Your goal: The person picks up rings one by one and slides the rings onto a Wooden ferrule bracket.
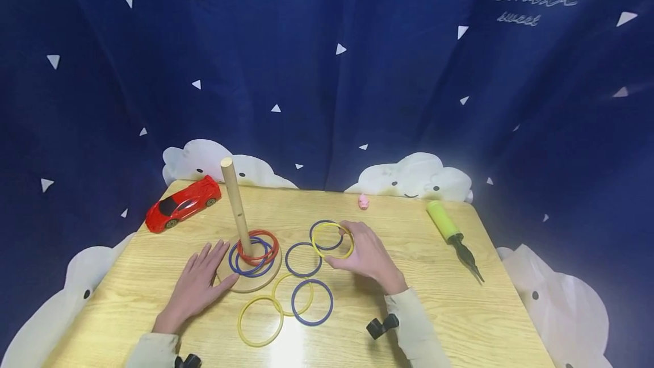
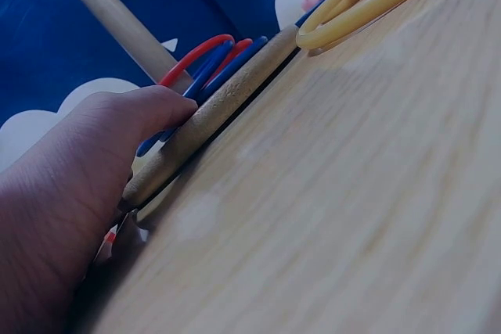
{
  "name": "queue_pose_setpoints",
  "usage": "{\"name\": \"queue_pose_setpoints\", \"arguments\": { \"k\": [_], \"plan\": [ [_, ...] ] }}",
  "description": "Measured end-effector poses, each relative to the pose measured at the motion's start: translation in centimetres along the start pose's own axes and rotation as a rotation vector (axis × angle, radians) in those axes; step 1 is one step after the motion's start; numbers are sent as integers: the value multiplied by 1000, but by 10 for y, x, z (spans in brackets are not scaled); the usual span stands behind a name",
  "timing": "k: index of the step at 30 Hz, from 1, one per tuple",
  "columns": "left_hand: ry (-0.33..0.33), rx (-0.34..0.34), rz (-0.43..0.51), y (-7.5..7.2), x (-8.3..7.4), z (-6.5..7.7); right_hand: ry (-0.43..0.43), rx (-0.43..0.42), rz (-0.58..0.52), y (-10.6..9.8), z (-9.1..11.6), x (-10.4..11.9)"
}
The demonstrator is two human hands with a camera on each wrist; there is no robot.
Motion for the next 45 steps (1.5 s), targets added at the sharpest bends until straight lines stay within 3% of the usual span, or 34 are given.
{"name": "queue_pose_setpoints", "arguments": {
  "k": [15,20,29,37,45],
  "plan": [
    [-4,1,2,0,1,-3,-287,-31,-17,-46,-54,61],
    [-1,6,4,-1,0,-3,-359,-60,-4,-62,-72,77],
    [-4,6,7,-1,1,-2,-534,-151,-78,-90,-106,114],
    [-11,11,10,0,2,-2,-628,-180,-116,-102,-124,152],
    [-10,6,0,0,3,-2,-645,-151,-85,-101,-141,174]
  ]
}}
Point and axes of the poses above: each hand's wrist, its own z-axis away from the middle knuckle, its own y-axis out of the palm, x = y × z, the point moved 2 cm from there along -z, towards the middle knuckle, and after that the axes turned 10 degrees about x, right-handed, at the moved point
